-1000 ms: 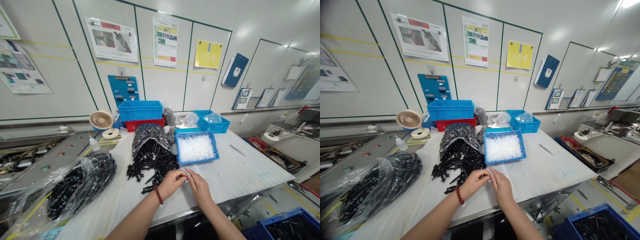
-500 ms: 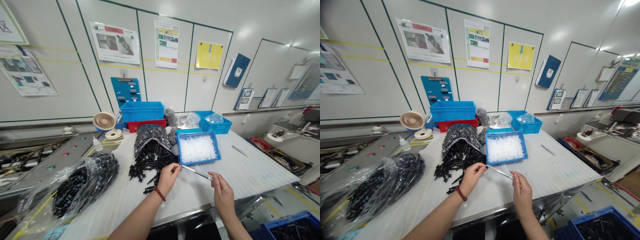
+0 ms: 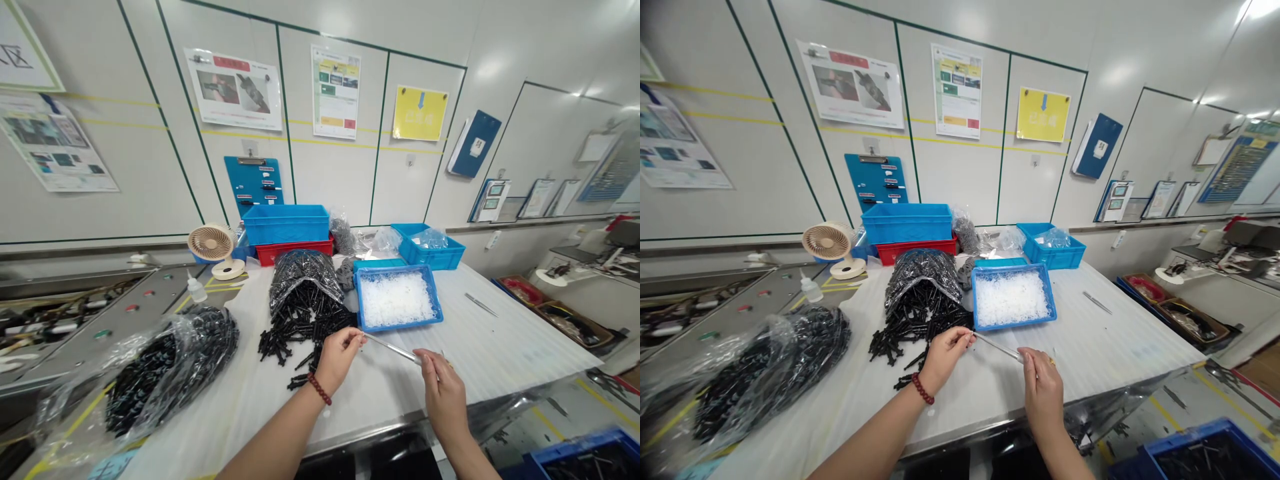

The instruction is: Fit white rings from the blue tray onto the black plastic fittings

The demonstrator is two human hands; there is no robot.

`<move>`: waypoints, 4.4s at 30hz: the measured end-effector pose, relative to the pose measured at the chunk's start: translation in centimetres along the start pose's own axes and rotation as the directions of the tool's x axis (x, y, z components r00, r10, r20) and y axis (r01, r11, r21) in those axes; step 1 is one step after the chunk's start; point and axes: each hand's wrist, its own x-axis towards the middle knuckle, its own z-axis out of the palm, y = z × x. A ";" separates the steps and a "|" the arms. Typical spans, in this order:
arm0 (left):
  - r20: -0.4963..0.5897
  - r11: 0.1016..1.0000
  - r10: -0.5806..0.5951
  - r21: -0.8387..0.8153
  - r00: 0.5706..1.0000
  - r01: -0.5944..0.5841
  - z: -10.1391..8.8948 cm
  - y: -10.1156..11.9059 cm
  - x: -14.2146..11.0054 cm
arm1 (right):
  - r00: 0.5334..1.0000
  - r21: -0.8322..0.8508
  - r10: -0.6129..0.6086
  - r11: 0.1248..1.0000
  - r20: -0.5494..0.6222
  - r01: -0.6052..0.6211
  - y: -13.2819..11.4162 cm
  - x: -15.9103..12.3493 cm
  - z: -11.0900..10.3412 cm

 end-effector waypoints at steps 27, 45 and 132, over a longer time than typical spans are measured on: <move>0.339 0.571 0.368 0.652 0.866 -0.499 -0.5 -0.8 0.0 | 0.951 0.023 0.246 0.967 0.188 -0.254 1.2 0.6 -1.0; 0.254 0.967 0.077 0.216 0.964 -0.134 0.4 -0.3 -0.4 | 0.990 -0.094 -0.066 0.994 -0.123 0.055 1.3 -0.2 -0.6; 0.302 0.489 -0.350 -0.748 0.887 0.448 0.5 1.1 -0.4 | 0.998 0.174 0.012 0.985 -0.063 -0.001 -1.4 -1.6 4.4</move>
